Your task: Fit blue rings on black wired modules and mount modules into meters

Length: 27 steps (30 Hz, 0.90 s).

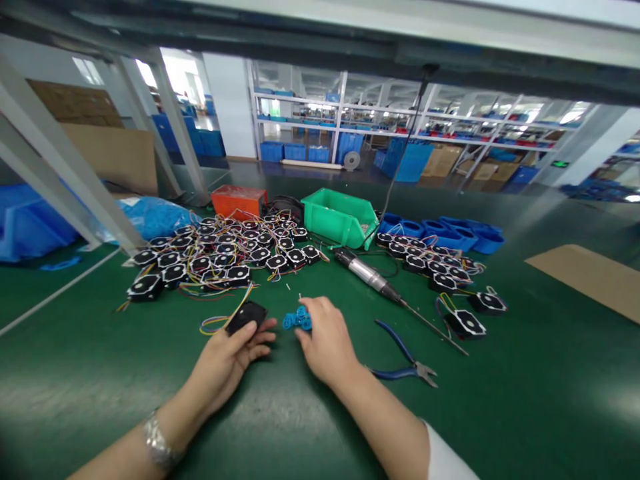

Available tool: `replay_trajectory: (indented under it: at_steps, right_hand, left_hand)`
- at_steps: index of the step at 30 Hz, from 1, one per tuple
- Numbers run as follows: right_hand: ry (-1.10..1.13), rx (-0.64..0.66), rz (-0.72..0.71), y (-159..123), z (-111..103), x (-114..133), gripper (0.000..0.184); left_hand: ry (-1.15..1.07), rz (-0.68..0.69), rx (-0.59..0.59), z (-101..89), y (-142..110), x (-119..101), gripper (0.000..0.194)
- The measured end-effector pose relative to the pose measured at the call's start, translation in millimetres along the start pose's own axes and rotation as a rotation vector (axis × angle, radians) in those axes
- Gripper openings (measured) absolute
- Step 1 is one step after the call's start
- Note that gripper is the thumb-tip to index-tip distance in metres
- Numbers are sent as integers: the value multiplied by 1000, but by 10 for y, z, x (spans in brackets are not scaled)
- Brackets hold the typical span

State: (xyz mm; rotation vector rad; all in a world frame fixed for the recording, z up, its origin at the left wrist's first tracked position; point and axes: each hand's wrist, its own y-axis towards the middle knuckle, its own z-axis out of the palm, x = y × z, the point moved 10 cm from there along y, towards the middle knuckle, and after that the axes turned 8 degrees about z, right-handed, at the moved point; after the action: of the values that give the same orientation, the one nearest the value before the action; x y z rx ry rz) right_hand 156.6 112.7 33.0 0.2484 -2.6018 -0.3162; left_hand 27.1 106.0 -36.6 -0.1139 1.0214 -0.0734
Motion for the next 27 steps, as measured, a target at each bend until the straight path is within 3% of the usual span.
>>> replay_trajectory:
  at_steps: [3, 11, 23, 27]
  right_hand:
    - [-102, 16, 71, 138, -14, -257, 10]
    - [-257, 97, 55, 110, 222, -261, 11]
    - [-214, 131, 113, 148, 177, -325, 12]
    - [-141, 141, 144, 164, 168, -359, 21]
  left_hand:
    - [-56, -49, -17, -38, 51, 5, 27]
    - [-47, -106, 87, 72, 5, 114, 26]
    - [-99, -134, 90, 103, -3, 157, 24]
    - [-121, -131, 90, 112, 0, 147, 23]
